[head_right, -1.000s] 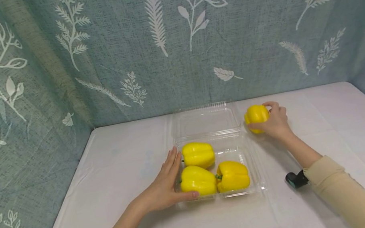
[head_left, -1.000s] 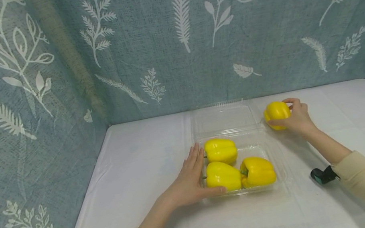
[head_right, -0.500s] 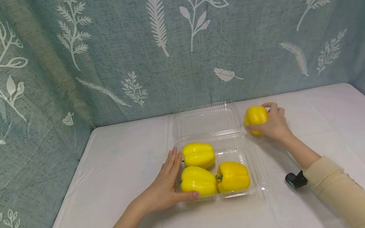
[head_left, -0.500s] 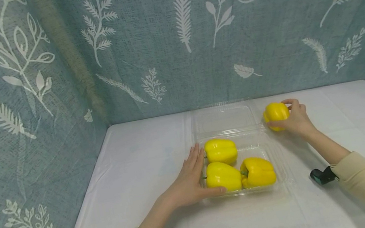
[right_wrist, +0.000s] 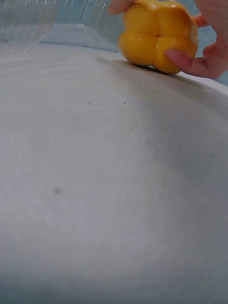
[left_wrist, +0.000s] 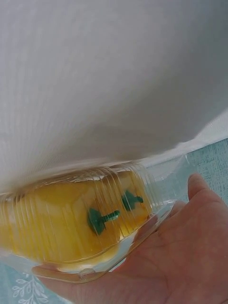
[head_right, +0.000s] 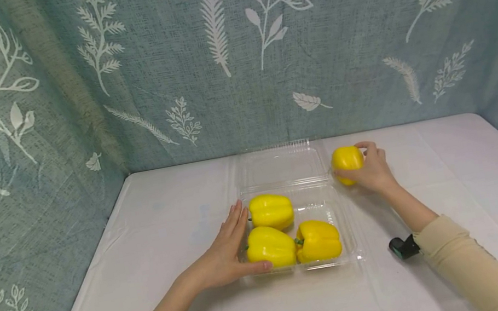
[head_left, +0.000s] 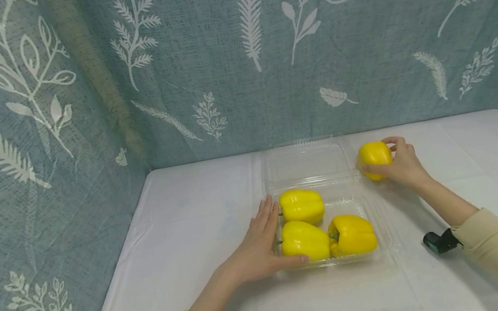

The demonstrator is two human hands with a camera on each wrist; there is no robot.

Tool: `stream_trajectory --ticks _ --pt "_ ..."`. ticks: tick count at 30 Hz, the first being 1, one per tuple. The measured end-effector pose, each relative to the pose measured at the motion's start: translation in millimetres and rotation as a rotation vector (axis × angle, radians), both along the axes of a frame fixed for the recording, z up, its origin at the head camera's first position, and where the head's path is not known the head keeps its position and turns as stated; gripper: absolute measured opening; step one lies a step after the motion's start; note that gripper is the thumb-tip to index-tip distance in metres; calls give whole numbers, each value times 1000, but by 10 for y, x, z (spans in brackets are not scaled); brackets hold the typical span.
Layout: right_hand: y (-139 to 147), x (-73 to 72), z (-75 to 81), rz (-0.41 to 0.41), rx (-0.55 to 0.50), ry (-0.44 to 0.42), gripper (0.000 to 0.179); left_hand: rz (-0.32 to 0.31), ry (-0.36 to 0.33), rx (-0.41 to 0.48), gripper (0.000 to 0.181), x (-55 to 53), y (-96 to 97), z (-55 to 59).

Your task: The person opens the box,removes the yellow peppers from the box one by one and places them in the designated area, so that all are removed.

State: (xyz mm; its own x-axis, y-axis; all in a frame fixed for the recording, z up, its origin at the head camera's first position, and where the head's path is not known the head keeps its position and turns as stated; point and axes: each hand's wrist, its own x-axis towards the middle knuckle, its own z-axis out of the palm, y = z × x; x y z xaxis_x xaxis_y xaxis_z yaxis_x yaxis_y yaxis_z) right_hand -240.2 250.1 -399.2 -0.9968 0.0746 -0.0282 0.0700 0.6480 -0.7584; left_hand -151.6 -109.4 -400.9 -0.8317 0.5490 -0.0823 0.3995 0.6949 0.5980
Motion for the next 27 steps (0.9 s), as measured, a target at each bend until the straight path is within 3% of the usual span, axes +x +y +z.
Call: stream_trajectory --ticks 15,27 --pt "-1 35 0 -14 -16 -17 94 2 -5 4 121 9 -2 7" --pt "40 159 60 -48 -49 -4 92 10 -19 2 122 -1 1 -5"
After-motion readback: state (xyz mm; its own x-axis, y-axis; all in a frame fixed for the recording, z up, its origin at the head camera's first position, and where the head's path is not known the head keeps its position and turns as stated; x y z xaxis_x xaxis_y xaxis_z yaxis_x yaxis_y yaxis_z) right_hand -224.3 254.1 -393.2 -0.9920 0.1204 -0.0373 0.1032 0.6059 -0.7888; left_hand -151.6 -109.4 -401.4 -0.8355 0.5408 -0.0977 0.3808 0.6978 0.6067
